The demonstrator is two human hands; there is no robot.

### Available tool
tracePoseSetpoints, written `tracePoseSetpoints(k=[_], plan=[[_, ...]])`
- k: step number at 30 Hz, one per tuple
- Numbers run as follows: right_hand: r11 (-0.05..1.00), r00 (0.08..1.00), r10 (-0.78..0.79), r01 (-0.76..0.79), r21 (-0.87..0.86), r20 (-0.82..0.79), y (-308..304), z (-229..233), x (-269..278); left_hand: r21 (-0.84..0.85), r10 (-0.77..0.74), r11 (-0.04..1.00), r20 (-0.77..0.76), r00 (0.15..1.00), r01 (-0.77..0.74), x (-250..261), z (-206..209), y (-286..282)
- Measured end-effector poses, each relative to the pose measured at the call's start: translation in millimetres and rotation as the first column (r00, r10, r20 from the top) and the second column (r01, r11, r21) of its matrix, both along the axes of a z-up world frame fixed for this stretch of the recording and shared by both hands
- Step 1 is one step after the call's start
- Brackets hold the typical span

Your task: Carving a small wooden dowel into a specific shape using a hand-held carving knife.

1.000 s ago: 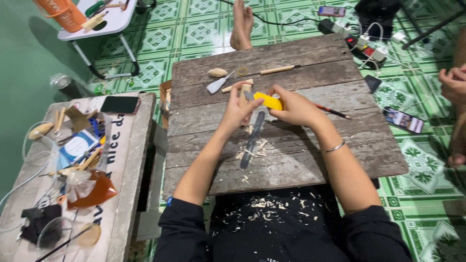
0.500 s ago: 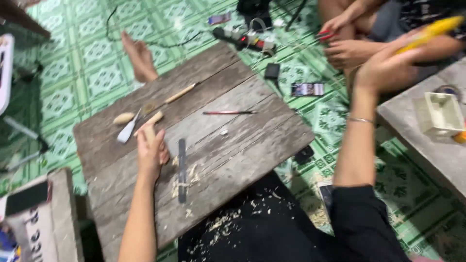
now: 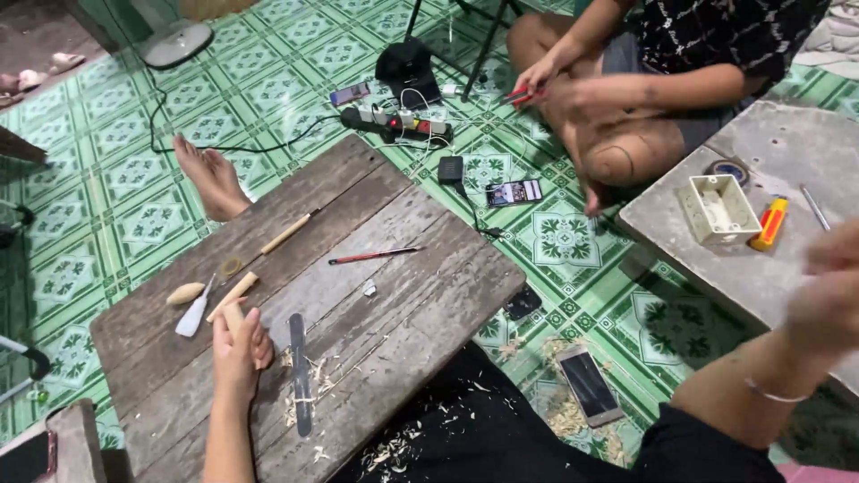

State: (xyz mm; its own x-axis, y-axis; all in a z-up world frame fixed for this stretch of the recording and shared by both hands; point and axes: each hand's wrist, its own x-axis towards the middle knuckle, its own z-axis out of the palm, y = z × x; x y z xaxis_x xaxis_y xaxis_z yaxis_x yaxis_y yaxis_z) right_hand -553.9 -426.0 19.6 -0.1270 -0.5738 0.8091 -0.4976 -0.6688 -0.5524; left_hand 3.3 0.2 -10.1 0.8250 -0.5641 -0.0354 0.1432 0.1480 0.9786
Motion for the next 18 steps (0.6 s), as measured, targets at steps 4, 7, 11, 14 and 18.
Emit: tracePoseSetpoints(k=[4,7,11,14,18], plan=[[0.843,0.839,0.528,-0.537,0.043,0.133,74,85,91,0.01,-0.015,1.0,0.008,1.0,0.015,-1,4,0],[0.847,0.855,0.518,-0.517,0.125,0.026,89,89,116,0.015,-0.016,1.0,-0.006,1.0,0.016,-2,7,0],[0.855,0.814,0.508,-0.515,0.055,-0.281,82,62,143,0.001,-0.014,1.0,-0.011,1.0,0.014,-1,5,0],[0.721,0.68,0.691,-0.63,0.289,-0.244,98,58,163,0.029,0.001,1.0,-0.022,1.0,0.0,1,4,-1],[0.669,0.58,0.739,-0.579,0.466,-0.342,118,44,183,0.045,-0.002,0.999,-0.01,1.0,0.002,-1,7,-2]])
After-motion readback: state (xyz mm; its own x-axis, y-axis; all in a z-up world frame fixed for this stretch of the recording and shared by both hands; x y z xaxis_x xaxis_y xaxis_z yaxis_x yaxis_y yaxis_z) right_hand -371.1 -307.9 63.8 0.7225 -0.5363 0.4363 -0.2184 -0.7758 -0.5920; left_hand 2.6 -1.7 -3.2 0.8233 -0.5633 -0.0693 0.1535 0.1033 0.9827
